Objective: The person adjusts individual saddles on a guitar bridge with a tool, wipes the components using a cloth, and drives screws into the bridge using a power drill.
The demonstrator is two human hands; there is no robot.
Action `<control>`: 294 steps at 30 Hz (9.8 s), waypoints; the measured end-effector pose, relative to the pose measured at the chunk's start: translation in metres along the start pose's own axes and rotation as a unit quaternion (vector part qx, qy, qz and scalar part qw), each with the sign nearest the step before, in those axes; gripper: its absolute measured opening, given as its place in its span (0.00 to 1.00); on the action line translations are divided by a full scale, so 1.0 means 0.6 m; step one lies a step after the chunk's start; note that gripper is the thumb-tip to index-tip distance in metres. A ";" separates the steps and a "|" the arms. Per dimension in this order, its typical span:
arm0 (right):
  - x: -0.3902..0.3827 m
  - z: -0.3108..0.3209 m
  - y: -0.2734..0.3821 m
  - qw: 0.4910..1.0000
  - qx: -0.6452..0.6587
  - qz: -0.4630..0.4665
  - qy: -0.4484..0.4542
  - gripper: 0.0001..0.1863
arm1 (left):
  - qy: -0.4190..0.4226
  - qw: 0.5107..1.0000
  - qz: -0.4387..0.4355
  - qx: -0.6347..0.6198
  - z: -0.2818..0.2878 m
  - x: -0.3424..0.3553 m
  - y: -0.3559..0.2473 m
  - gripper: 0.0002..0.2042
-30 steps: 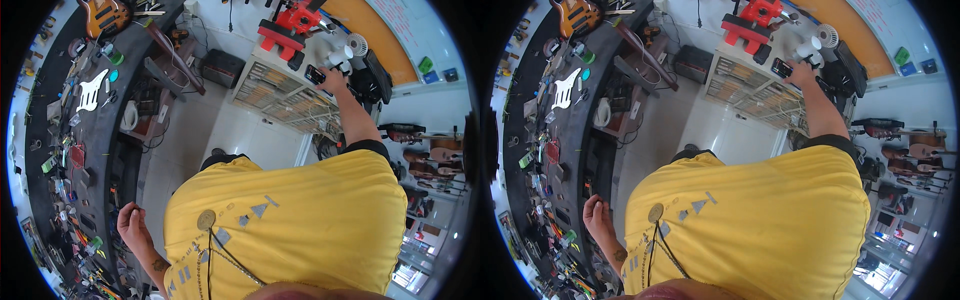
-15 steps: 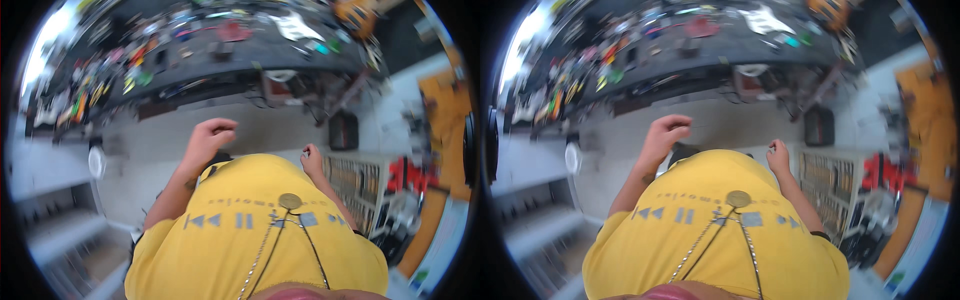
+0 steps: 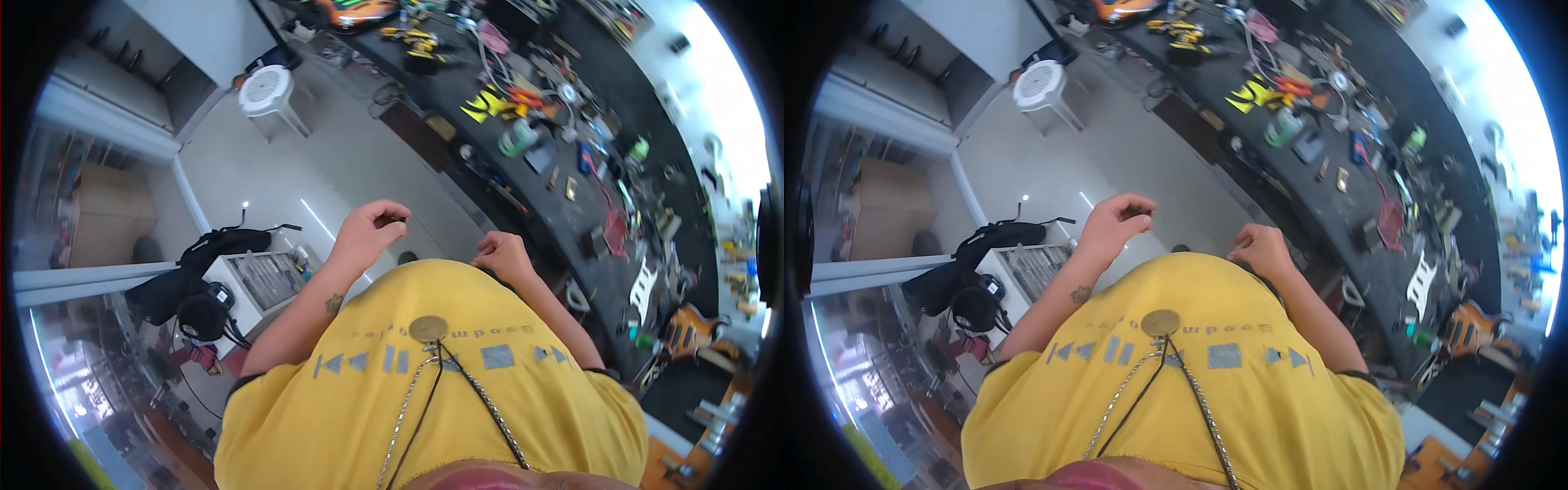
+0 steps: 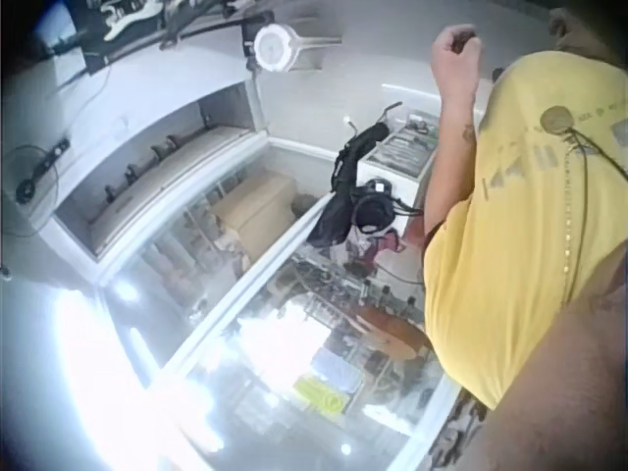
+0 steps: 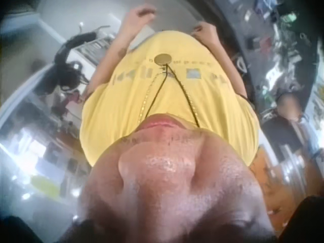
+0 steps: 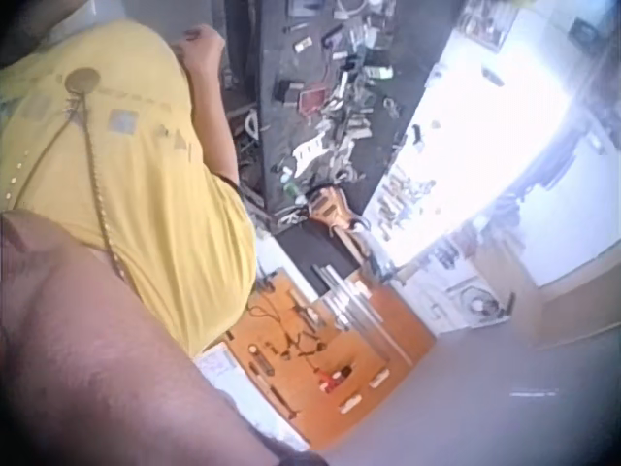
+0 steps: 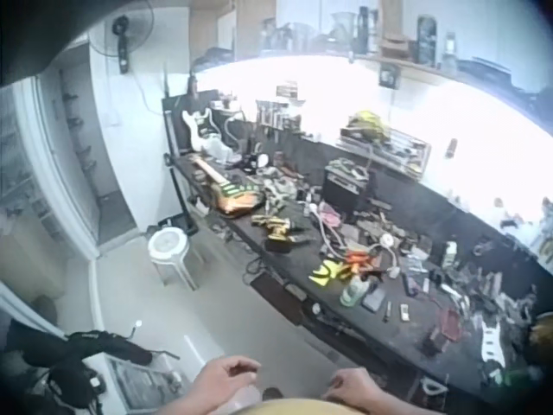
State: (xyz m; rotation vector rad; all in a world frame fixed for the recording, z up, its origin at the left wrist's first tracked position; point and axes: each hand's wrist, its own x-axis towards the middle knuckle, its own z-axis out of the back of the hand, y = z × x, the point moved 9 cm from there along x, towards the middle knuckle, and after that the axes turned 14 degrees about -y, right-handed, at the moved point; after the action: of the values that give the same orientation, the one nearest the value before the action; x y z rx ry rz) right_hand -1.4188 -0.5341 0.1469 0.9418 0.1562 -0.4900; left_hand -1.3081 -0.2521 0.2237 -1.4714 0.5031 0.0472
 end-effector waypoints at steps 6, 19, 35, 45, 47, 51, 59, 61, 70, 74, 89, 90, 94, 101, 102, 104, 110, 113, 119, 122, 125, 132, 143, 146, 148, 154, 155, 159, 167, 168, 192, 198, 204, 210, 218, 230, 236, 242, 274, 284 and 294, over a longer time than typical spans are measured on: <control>0.236 -0.127 0.188 0.995 -0.013 0.047 0.083 0.12 | -0.173 0.977 -0.006 -0.123 0.221 0.079 -0.001 0.11; 0.632 -0.134 -0.005 0.886 -0.338 -0.193 0.254 0.15 | -0.332 0.930 0.059 -0.149 0.464 0.480 -0.111 0.12; 0.824 -0.347 0.295 0.930 0.016 -0.359 -0.077 0.15 | 0.024 0.999 0.044 0.005 0.592 1.204 -0.348 0.12; 0.700 -0.570 0.507 0.845 0.109 -0.506 -0.136 0.15 | 0.203 0.975 0.043 0.077 0.617 1.454 -0.436 0.11; 0.688 -0.610 0.534 0.834 0.132 -0.516 -0.147 0.15 | 0.211 0.972 0.045 0.094 0.632 1.469 -0.435 0.11; 0.664 -0.674 0.553 0.814 0.166 -0.532 -0.167 0.15 | 0.222 0.963 0.041 0.146 0.656 1.469 -0.439 0.11; 0.589 -0.807 0.564 0.790 0.212 -0.549 -0.173 0.15 | 0.234 0.949 0.036 0.206 0.694 1.414 -0.430 0.11; 0.584 -0.828 0.551 0.788 0.218 -0.549 -0.173 0.15 | 0.243 0.933 0.015 0.266 0.685 1.392 -0.420 0.11; 0.573 -0.909 0.574 0.768 0.258 -0.560 -0.175 0.16 | 0.382 0.859 -0.013 0.341 0.620 1.342 -0.391 0.09; 0.617 -0.952 0.596 0.754 0.276 -0.568 -0.181 0.16 | 0.434 0.832 -0.014 0.346 0.590 1.390 -0.398 0.08; 1.006 -1.138 0.699 0.761 0.275 -0.572 -0.134 0.17 | 0.689 0.667 -0.128 0.250 0.566 1.641 -0.123 0.09; 1.012 -1.152 0.707 0.766 0.268 -0.570 -0.126 0.17 | 0.707 0.665 -0.130 0.205 0.582 1.633 -0.120 0.09; 1.062 -1.169 0.702 0.797 0.228 -0.544 -0.131 0.18 | 0.749 0.623 -0.172 0.145 0.604 1.656 -0.151 0.08; 1.121 -1.126 0.755 0.888 0.121 -0.440 -0.047 0.19 | 0.738 0.609 -0.270 0.109 0.728 1.713 -0.184 0.06; 1.143 -1.101 0.767 0.914 0.083 -0.396 0.003 0.19 | 0.698 0.644 -0.295 0.108 0.746 1.740 -0.201 0.06; 1.185 -1.071 0.775 0.893 -0.022 -0.342 0.291 0.21 | 0.641 0.694 -0.306 0.115 0.787 1.784 -0.236 0.07; 1.571 -0.694 1.057 0.972 -0.010 -0.079 -0.222 0.11 | 0.417 0.873 -0.250 -0.030 0.929 1.968 -0.345 0.09; 1.684 -0.591 1.144 0.921 -0.098 0.040 -0.375 0.12 | 0.308 0.905 -0.287 -0.052 0.964 2.067 -0.397 0.09; 1.890 -0.492 1.157 0.868 -0.280 0.109 -0.395 0.14 | 0.219 0.923 -0.295 -0.118 0.974 2.175 -0.406 0.10; 1.959 -0.488 1.060 0.870 -0.357 0.035 -0.337 0.17 | 0.266 0.905 -0.328 -0.053 0.945 2.156 -0.404 0.09; 1.982 -0.480 0.999 0.899 -0.325 -0.009 -0.294 0.20 | 0.281 0.897 -0.338 -0.038 0.927 2.140 -0.406 0.09; 1.855 -0.452 1.099 0.833 -0.340 0.059 -0.434 0.13 | 0.285 0.860 -0.424 -0.010 0.909 2.102 -0.433 0.07; 1.673 -0.717 1.165 0.893 -0.011 0.071 -0.445 0.10 | 0.317 0.807 -0.494 0.058 0.909 2.091 -0.423 0.10; 1.662 -0.715 1.180 0.876 -0.088 0.073 -0.468 0.10 | 0.322 0.817 -0.476 0.052 0.913 2.099 -0.419 0.11; 1.668 -0.714 1.193 0.864 -0.130 0.124 -0.471 0.10 | 0.320 0.827 -0.459 0.057 0.918 2.103 -0.417 0.11; 1.717 -0.670 1.183 0.843 -0.197 0.217 -0.452 0.12 | 0.303 0.838 -0.448 0.071 0.933 2.108 -0.421 0.11; 1.726 -0.670 1.177 0.860 -0.181 0.222 -0.423 0.13 | 0.303 0.843 -0.439 0.074 0.934 2.111 -0.420 0.11; 1.743 -0.678 1.178 0.869 -0.198 0.218 -0.398 0.15 | 0.311 0.849 -0.422 0.067 0.941 2.121 -0.415 0.11; 1.748 -0.681 1.163 0.849 -0.230 0.201 -0.431 0.16 | 0.338 0.858 -0.383 0.049 0.933 2.132 -0.416 0.11; 1.747 -0.680 1.163 0.846 -0.231 0.199 -0.438 0.16 | 0.338 0.858 -0.383 0.050 0.934 2.132 -0.416 0.11; 1.747 -0.689 1.180 0.841 -0.241 0.244 -0.419 0.15 | 0.355 0.883 -0.306 0.038 0.930 2.150 -0.401 0.12; 1.745 -0.688 1.177 0.846 -0.228 0.244 -0.416 0.15 | 0.375 0.873 -0.308 0.047 0.928 2.152 -0.400 0.13; 1.744 -0.686 1.170 0.856 -0.207 0.240 -0.409 0.15 | 0.379 0.877 -0.293 0.044 0.926 2.152 -0.397 0.14; 1.738 -0.686 1.175 0.846 -0.228 0.265 -0.402 0.16 | 0.380 0.873 -0.304 0.038 0.923 2.147 -0.403 0.12; 1.743 -0.684 1.192 0.844 -0.240 0.271 -0.396 0.13 | 0.380 0.875 -0.296 0.044 0.921 2.146 -0.400 0.14; 1.749 -0.700 1.211 0.805 -0.285 0.302 -0.424 0.06 | 0.387 0.873 -0.295 0.045 0.922 2.146 -0.400 0.15; 1.766 -0.710 1.205 0.809 -0.338 0.281 -0.389 0.09 | 0.383 0.872 -0.303 0.042 0.921 2.143 -0.403 0.15; 1.775 -0.700 1.197 0.844 -0.250 0.254 -0.401 0.08 | 0.388 0.871 -0.299 0.042 0.920 2.142 -0.404 0.13; 1.781 -0.728 1.221 0.807 -0.322 0.322 -0.377 0.05 | 0.392 0.861 -0.323 0.039 0.921 2.139 -0.404 0.13; 1.785 -0.724 1.219 0.836 -0.255 0.322 -0.364 0.09 | 0.407 0.876 -0.259 0.009 0.918 2.148 -0.396 0.13; 1.785 -0.728 1.224 0.816 -0.303 0.331 -0.365 0.09 | 0.416 0.884 -0.213 0.011 0.912 2.155 -0.388 0.13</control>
State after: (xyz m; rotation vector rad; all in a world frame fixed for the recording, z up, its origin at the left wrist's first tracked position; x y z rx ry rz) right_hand -0.0972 -0.1811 0.0703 0.0921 -0.6752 -0.0968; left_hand 0.0892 -0.1072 -0.0041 -1.5068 0.8440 -0.9744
